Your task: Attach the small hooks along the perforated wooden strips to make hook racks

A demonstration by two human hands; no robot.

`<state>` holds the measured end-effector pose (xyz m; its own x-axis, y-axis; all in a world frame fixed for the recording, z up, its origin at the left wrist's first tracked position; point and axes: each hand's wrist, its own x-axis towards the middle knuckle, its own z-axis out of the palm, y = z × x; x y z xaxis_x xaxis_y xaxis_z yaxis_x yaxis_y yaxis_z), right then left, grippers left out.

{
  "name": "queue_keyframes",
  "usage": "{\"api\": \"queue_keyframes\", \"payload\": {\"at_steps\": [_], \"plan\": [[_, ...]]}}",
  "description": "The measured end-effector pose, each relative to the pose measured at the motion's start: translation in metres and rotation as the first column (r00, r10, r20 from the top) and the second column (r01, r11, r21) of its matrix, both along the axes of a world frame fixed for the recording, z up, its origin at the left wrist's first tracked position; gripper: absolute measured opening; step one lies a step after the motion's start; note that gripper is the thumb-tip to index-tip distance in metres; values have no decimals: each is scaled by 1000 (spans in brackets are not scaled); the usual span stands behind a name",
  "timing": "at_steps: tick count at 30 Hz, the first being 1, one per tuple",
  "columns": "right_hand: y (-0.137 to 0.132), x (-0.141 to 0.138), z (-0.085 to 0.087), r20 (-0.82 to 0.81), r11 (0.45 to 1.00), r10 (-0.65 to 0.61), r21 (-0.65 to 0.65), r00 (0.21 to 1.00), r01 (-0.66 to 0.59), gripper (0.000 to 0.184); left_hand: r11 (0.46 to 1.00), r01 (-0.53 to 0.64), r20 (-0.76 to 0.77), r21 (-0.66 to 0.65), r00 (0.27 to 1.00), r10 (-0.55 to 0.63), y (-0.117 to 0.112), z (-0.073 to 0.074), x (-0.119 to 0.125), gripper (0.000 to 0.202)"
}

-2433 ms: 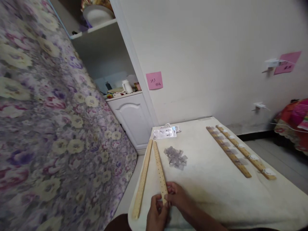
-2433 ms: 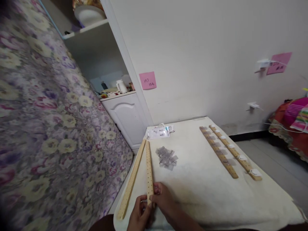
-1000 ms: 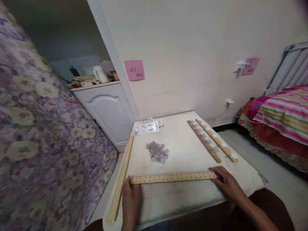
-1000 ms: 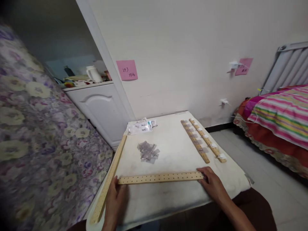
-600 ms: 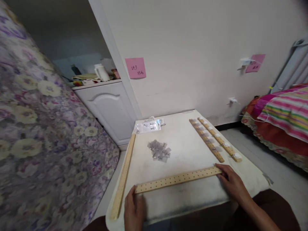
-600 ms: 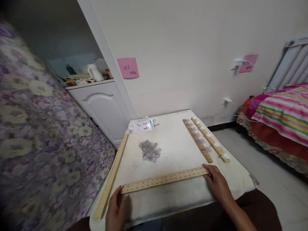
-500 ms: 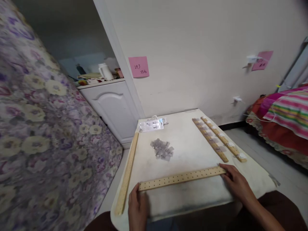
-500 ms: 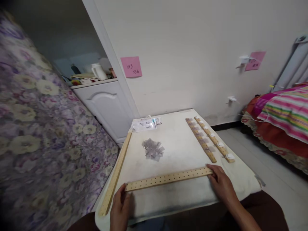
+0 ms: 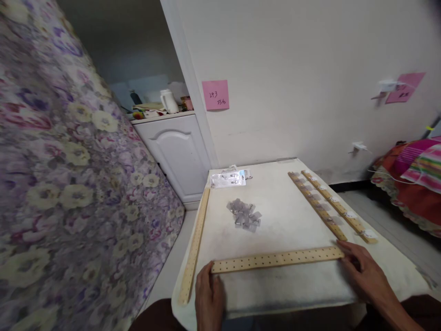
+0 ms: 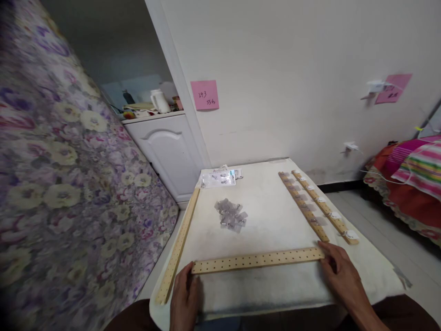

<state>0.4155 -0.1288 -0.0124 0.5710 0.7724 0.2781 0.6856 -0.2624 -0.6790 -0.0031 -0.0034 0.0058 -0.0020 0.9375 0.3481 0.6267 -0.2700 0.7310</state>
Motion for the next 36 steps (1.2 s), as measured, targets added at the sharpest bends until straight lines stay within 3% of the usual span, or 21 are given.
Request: {"api": "queue_keyframes", "payload": {"at_steps": [3, 8, 11, 16, 19, 23, 28, 30, 33, 36], "plan": [[15, -19, 23, -35, 997, -52, 58, 998, 54, 41, 998, -19, -29, 60, 999, 20, -2, -3, 2, 39], [91, -77, 54, -142, 949, 310, 104, 940, -297, 25, 984, -95, -15, 151, 995, 99, -8, -3, 7, 35], [143, -111, 53, -167, 919, 395, 92, 903, -384, 19, 982, -107, 0, 156, 994, 109, -11, -3, 5, 31], [190, -140, 40, -189, 953, 288, -35, 939, -300, 14, 979, -100, 12, 179, 995, 100, -10, -7, -4, 27], [196, -143, 37, -198, 962, 240, -83, 950, -260, 7, 981, -83, 2, 177, 996, 84, -9, -8, -6, 26], [192, -139, 35, -204, 963, 240, -73, 949, -259, 10, 983, -71, 23, 166, 997, 68, -10, -5, -4, 25], [174, -136, 33, -315, 962, 271, 49, 910, -269, 13, 985, -84, 29, 152, 996, 81, -11, 0, -2, 26], [166, -136, 34, -462, 953, 303, 115, 834, -282, 15, 986, -86, 32, 141, 996, 82, -11, 0, -2, 26], [157, -137, 39, -695, 952, 303, 191, 652, -240, 21, 986, -95, 65, 134, 994, 87, -11, 1, 0, 25], [150, -140, 49, -788, 949, 314, 249, 529, -191, 26, 989, -91, 107, 113, 991, 78, -13, 6, 1, 24]]}}
